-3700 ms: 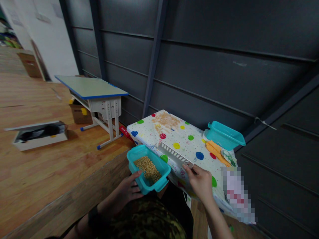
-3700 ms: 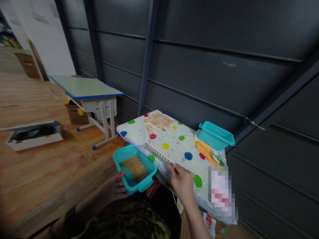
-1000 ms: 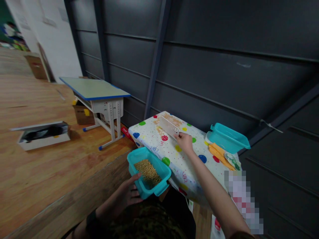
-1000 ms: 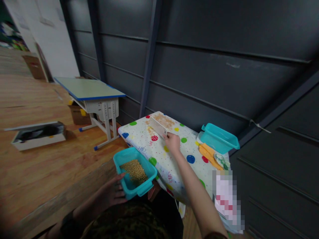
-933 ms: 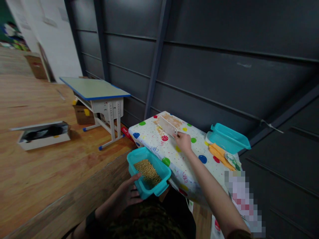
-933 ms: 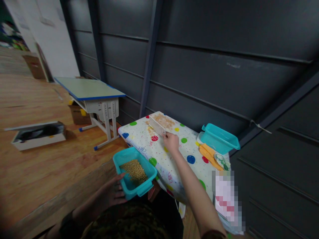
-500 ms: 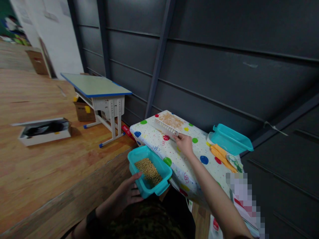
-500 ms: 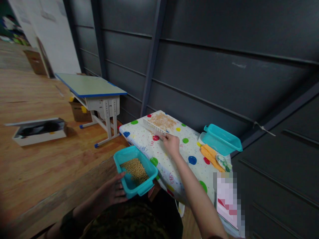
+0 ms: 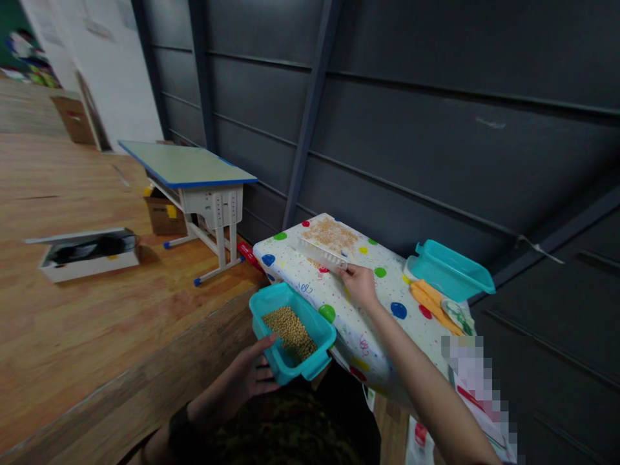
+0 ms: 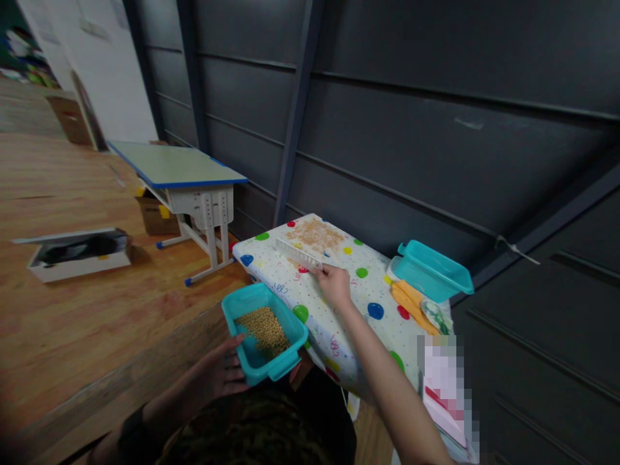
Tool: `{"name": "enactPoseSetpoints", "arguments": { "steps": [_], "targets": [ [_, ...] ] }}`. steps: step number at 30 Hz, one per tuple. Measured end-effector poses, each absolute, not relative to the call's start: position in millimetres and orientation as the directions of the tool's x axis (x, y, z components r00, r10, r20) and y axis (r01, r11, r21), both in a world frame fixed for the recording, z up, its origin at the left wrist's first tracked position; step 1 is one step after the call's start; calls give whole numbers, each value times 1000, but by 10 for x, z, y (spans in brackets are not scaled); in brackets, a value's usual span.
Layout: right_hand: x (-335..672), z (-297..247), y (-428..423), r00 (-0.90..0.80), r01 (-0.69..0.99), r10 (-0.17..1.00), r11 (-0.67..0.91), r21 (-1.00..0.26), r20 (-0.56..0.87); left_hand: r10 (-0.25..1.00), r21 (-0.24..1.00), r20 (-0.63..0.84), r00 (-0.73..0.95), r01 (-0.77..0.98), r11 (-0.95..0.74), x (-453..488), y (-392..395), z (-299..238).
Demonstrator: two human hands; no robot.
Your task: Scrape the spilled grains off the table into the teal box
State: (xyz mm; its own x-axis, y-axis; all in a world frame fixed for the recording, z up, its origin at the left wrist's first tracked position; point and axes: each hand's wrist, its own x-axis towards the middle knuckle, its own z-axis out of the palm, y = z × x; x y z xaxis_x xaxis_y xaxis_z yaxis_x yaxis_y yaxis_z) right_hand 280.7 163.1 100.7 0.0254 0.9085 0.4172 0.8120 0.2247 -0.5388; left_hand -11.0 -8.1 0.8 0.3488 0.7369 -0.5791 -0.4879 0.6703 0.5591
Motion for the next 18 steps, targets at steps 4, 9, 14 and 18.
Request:
{"name": "enactPoseSetpoints", "arguments": {
  "steps": [4,9,14,18],
  "targets": [
    [2762,1030,1563,64,804,902,208,-557,428,719,535,-590,367,-490,688,-106,-41,-94],
    [2714,1014,1500,19,804,916,225,-551,402,720,528,-579,382,-497,688,-89,-53,-111],
    [2751,981,1417,33,810,908,221,-543,418,728,539,-567,386,-494,682,-47,-90,-72],
    [2774,967,1374,17,816,901,239,-526,434,714,547,-589,378,-465,697,3,-104,-19]
  ]
}}
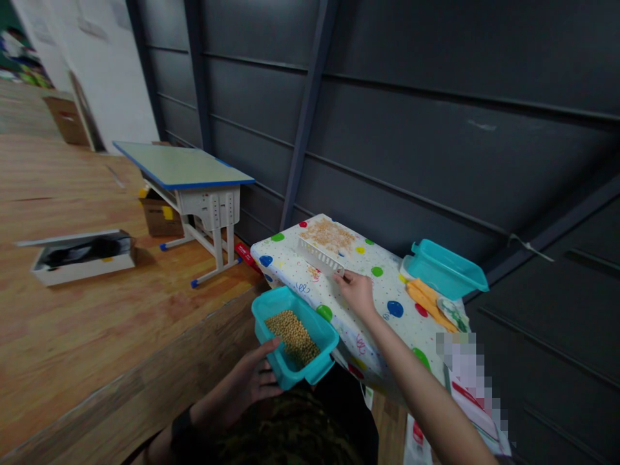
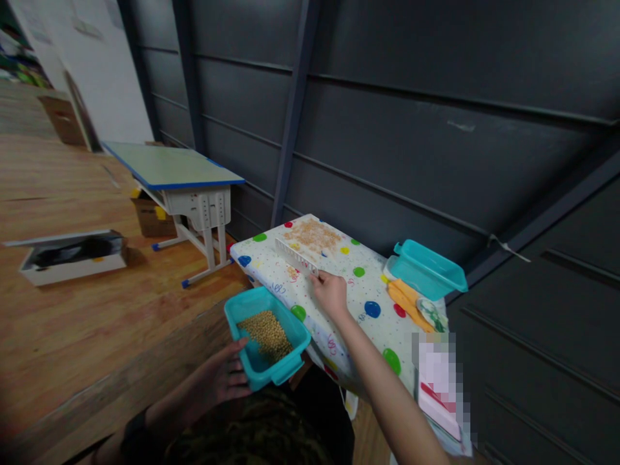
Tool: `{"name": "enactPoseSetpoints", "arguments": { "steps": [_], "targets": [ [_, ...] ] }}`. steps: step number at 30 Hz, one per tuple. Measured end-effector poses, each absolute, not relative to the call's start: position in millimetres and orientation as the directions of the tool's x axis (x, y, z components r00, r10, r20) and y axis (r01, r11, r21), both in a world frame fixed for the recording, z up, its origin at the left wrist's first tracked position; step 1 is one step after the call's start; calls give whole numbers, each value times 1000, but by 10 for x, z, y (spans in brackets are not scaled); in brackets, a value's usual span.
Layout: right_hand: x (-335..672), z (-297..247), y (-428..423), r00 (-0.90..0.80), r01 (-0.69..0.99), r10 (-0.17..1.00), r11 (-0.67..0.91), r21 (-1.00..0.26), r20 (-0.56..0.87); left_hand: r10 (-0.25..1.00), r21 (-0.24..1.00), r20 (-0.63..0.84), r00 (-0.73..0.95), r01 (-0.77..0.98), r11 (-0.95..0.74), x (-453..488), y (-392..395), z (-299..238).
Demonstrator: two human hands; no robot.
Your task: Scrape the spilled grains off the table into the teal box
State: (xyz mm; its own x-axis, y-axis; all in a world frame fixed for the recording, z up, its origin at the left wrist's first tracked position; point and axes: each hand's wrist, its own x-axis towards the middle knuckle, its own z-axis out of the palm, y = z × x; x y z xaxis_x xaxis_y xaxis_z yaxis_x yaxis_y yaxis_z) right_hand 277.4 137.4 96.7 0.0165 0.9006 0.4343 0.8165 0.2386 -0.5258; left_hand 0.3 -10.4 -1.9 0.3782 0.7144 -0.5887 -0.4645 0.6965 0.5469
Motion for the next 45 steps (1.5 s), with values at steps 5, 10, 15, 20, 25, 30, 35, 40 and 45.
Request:
{"name": "enactPoseSetpoints", "arguments": {
  "steps": [5,10,15,20,25,30,35,40,45],
  "targets": [
    [2783,979,1340,14,806,903,244,-540,430,722,560,-569,393,-459,690,26,-122,8],
    [2771,1031,1295,43,792,906,225,-567,420,730,557,-563,387,-475,681,13,-109,-29],
    [2799,1051,1247,64,747,906,234,-622,418,738,568,-568,364,-476,672,11,-109,1],
    [2862,1043,1244,109,729,897,220,-648,427,739,566,-560,374,-478,671,12,-109,-9],
    [2862,1023,1252,92,734,910,212,-646,404,737,573,-560,378,-466,674,8,-117,14],
    [2840,1026,1221,85,727,915,214,-652,395,746,572,-536,396,-479,666,10,-133,42],
    [2826,1048,1198,74,736,921,209,-644,383,731,576,-569,376,-453,681,33,-112,30],
    [2828,1033,1162,59,738,922,217,-639,382,737,574,-546,399,-463,676,33,-120,61],
    [2842,1027,1097,72,743,920,209,-636,385,731,568,-573,372,-463,680,30,-115,5]
  ]
}}
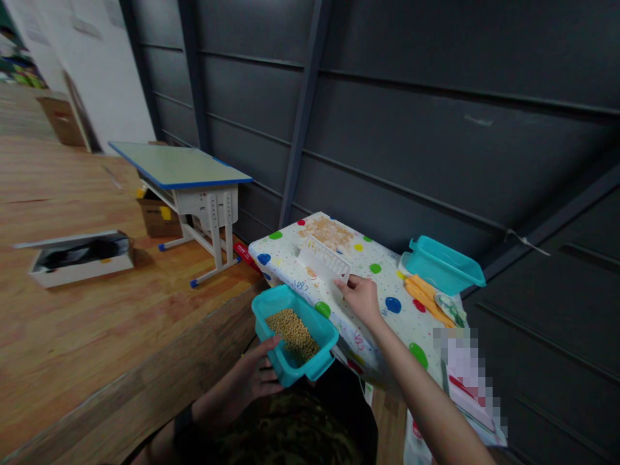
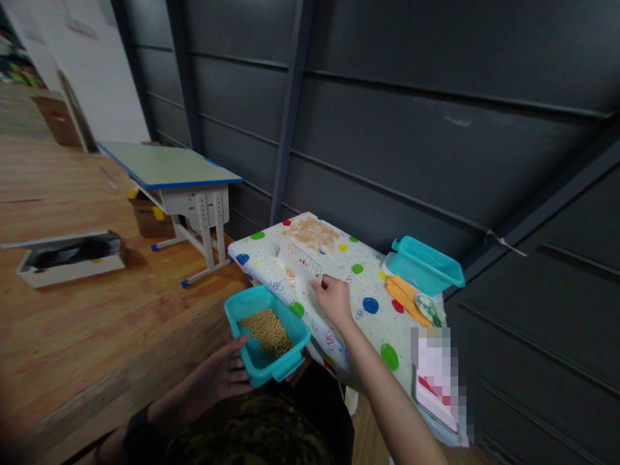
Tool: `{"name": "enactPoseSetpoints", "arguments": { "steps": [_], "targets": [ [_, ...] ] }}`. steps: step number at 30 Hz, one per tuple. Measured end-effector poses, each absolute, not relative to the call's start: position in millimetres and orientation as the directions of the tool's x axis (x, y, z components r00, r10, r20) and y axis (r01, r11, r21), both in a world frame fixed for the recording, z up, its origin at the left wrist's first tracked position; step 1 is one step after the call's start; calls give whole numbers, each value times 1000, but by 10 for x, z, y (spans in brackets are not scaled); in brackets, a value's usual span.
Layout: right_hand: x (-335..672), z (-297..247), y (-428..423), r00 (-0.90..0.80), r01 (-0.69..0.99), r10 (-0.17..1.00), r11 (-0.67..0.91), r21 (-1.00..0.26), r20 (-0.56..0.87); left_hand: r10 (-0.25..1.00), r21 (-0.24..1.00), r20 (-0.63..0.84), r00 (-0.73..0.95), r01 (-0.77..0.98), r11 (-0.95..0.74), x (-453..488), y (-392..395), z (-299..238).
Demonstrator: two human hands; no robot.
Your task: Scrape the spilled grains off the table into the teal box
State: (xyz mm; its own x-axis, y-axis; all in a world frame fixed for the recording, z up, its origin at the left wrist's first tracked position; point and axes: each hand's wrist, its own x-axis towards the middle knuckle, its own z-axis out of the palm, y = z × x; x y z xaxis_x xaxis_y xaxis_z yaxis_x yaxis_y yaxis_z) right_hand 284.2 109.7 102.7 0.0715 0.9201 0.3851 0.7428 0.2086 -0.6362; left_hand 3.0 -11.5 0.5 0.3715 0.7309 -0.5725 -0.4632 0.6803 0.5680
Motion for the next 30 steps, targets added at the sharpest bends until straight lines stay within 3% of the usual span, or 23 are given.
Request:
{"name": "enactPoseSetpoints", "arguments": {
  "steps": [5,11,19,30],
  "targets": [
    [2840,1055,959,58,723,928,215,-656,368,747,590,-573,337,-464,661,27,-71,-42],
    [2802,1067,693,89,760,891,229,-608,446,757,603,-593,276,-471,644,20,-43,-55],
    [2758,1066,300,131,779,878,196,-595,461,776,622,-557,296,-471,626,40,-56,-82],
    [2730,1077,-46,49,850,819,267,-454,572,762,625,-586,276,-445,641,63,-69,-3]
  ]
}}
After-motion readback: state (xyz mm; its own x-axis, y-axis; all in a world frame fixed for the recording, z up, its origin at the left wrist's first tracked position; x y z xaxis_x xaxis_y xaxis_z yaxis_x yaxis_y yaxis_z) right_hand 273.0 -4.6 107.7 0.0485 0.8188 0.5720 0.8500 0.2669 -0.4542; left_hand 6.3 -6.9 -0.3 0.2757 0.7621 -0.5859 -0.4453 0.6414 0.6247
